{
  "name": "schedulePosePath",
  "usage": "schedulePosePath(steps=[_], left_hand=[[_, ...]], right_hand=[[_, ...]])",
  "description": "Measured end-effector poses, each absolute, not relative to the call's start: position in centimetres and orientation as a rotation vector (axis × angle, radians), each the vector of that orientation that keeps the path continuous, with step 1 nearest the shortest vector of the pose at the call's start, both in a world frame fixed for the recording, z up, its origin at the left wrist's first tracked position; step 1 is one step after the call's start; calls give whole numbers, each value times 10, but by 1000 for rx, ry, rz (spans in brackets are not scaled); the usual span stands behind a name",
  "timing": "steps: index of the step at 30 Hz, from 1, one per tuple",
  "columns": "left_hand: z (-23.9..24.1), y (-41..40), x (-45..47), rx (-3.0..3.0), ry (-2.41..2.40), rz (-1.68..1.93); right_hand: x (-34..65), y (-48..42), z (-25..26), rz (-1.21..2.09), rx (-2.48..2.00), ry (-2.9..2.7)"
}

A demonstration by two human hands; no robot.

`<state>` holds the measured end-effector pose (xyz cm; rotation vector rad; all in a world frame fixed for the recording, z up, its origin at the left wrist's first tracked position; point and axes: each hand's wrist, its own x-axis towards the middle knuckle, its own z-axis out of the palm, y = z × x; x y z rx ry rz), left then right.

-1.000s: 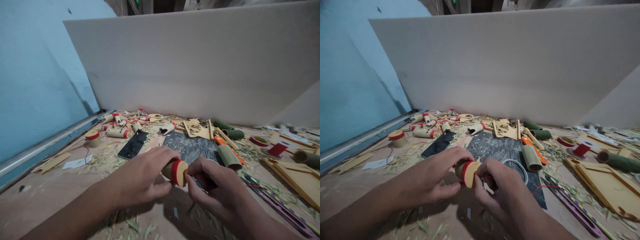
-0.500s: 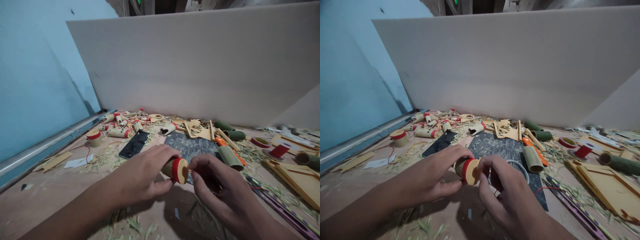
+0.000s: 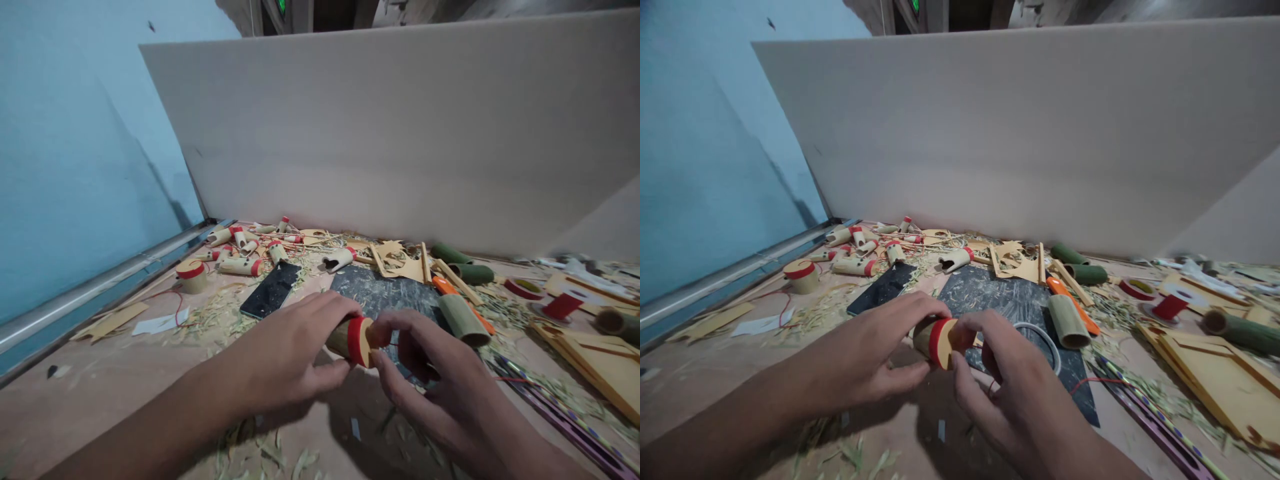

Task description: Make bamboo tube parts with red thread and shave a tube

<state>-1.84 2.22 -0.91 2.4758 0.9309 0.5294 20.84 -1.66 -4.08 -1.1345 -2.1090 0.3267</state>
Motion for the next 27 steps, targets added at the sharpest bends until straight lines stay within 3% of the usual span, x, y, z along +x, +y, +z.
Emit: schedulePosePath(steps=[8, 17, 21, 27], left_hand=[[-10, 26, -20, 2458, 1005, 685], [-11, 23, -21, 2442, 1044, 791], [-10, 23, -22, 2443, 1035, 772], [-12, 24, -22, 2507, 971, 748]], right_hand=[[207, -10, -45, 408, -1168, -1931], [214, 4, -48, 914, -1210, -1717], [216, 3, -45, 816, -1207, -1722], [219, -2, -45, 390, -1148, -1902]])
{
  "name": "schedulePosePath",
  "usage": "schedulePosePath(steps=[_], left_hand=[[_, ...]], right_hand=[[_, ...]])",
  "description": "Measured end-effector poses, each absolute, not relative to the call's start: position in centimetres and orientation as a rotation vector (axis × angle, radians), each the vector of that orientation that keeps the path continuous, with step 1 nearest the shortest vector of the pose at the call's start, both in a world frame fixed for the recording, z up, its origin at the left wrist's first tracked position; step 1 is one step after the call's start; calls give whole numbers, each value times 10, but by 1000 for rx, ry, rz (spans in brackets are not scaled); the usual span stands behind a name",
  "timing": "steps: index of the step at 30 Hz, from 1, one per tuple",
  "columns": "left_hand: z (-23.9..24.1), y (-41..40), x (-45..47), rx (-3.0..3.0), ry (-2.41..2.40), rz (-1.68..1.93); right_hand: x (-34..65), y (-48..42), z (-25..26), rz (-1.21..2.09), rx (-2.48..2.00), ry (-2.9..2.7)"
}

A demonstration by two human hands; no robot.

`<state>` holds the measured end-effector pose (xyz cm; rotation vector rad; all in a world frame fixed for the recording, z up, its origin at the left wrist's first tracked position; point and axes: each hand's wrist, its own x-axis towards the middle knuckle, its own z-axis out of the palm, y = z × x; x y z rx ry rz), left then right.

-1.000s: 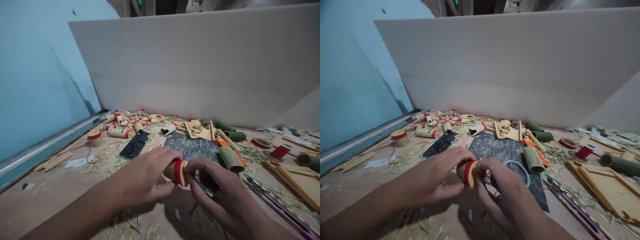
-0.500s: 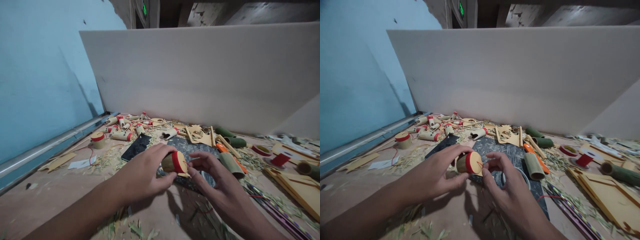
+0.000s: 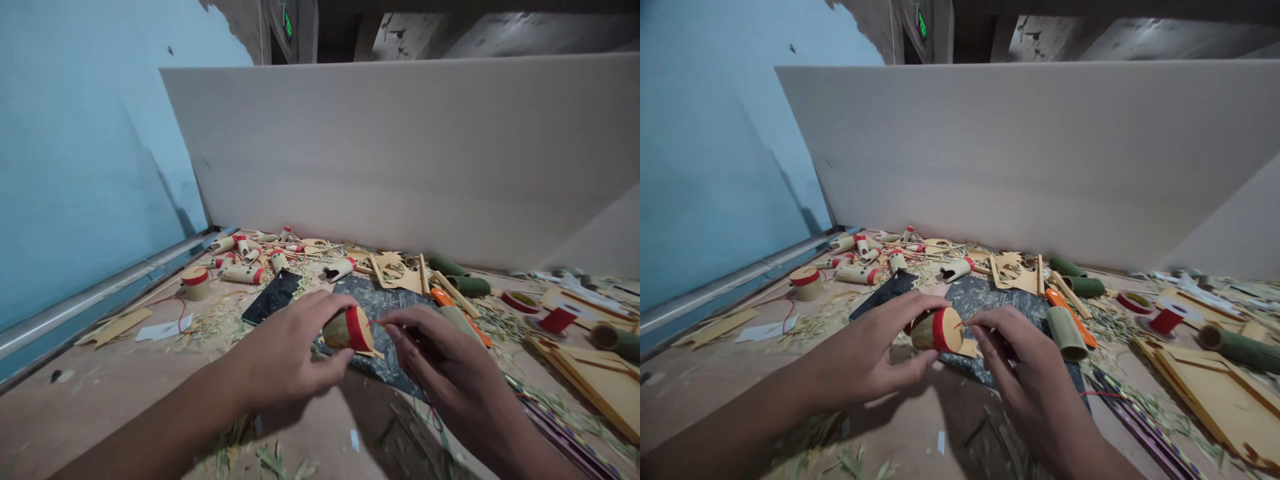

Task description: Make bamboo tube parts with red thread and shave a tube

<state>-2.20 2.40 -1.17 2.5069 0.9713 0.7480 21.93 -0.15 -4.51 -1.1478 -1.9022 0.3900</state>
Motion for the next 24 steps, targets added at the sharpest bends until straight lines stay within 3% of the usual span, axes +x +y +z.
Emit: schedulePosePath(steps=[9, 24], left_hand=[[-16, 26, -22, 2547, 949, 778], [-16, 26, -21, 2555, 942, 775]], right_hand=[[221, -1, -39, 134, -1090, -1954], [221, -2, -41, 128, -1039, -2056]])
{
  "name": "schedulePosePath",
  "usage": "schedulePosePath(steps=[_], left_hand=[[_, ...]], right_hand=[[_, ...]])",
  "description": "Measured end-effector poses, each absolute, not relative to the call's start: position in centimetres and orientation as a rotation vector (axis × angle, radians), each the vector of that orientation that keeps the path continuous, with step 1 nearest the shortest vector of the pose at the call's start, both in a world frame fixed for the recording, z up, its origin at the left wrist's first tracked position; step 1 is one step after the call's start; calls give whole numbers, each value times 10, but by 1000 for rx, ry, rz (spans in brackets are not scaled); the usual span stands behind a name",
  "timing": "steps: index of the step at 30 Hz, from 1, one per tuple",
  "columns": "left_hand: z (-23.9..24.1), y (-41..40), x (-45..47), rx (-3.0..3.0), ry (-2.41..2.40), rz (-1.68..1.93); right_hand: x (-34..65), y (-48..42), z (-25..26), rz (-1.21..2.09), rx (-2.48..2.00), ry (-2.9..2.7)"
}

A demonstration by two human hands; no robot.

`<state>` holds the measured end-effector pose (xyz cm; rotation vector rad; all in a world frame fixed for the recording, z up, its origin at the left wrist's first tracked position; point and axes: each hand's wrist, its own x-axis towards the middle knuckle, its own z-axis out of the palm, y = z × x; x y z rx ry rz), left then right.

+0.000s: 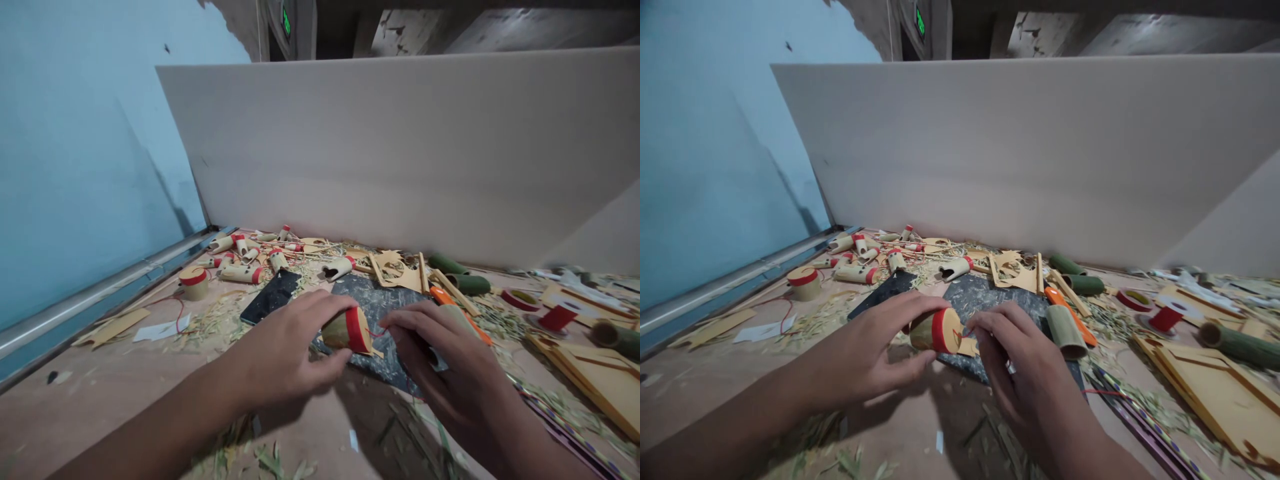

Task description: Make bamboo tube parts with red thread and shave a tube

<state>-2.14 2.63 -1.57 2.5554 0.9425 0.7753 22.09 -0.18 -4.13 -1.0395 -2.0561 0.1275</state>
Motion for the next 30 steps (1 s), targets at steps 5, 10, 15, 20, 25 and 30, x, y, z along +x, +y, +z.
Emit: schedulePosePath(steps=[5, 10, 15, 20, 25, 30], left_hand=[[-16, 26, -20, 2555, 907, 764], [-15, 24, -20, 2557, 918, 764], [-17, 25, -22, 2563, 941, 780], [-16, 26, -21, 2545, 971, 779], [-14, 25, -20, 2551, 939, 779], [-15, 25, -20, 2552, 932, 760]], right_hand=[[219, -2, -45, 133, -1002, -2040], [221, 1, -45, 54, -1067, -2010], [221, 1, -44, 1, -1098, -1981], [222, 0, -42, -34, -1120, -1967], [220, -1, -46, 52, -1086, -1975], [217, 0, -50, 100, -1076, -2004]])
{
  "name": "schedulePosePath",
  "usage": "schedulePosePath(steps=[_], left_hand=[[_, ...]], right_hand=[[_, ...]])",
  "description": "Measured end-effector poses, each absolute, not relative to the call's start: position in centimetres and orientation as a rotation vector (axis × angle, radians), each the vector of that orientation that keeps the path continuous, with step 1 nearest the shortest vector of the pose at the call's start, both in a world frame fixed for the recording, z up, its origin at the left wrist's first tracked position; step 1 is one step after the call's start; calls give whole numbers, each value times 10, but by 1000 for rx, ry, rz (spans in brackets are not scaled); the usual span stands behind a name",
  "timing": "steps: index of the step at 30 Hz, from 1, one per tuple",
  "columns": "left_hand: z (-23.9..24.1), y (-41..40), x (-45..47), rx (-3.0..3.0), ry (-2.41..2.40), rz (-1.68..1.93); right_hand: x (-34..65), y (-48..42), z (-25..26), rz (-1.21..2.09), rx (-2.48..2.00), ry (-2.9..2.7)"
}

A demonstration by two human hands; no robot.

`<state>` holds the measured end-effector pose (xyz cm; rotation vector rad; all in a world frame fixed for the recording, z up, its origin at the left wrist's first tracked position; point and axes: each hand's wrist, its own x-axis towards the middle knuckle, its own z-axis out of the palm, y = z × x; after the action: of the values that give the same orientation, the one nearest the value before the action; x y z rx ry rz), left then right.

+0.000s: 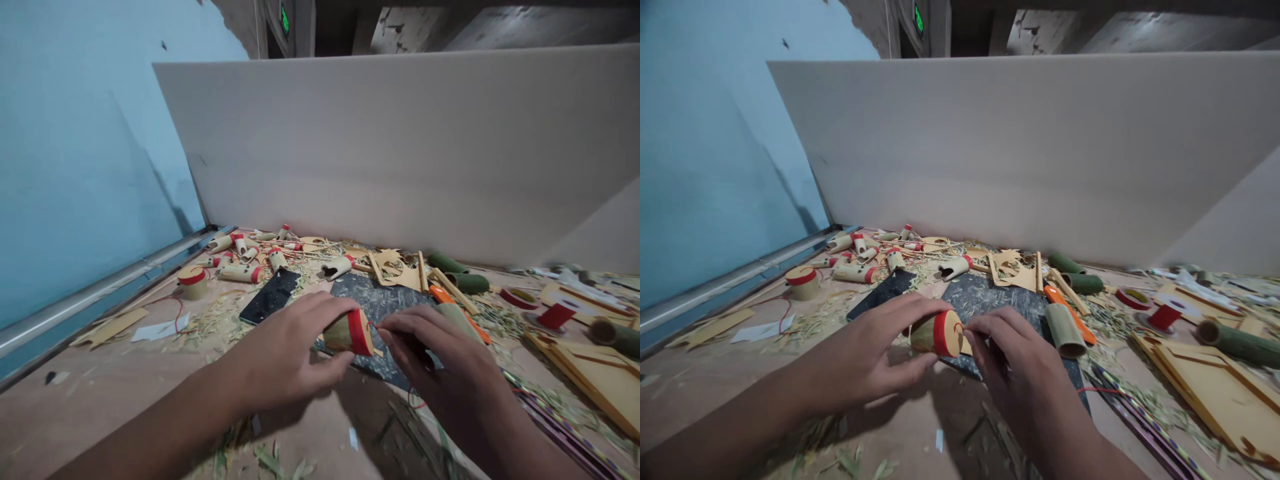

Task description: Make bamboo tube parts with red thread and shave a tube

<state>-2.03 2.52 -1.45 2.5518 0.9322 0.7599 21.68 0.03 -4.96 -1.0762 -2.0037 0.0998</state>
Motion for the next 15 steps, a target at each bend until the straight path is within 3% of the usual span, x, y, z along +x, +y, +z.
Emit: schedulePosePath(steps=[15], left_hand=[[-14, 25, -22, 2570, 907, 747]], right_hand=[[214, 0, -45, 58, -1029, -2050]])
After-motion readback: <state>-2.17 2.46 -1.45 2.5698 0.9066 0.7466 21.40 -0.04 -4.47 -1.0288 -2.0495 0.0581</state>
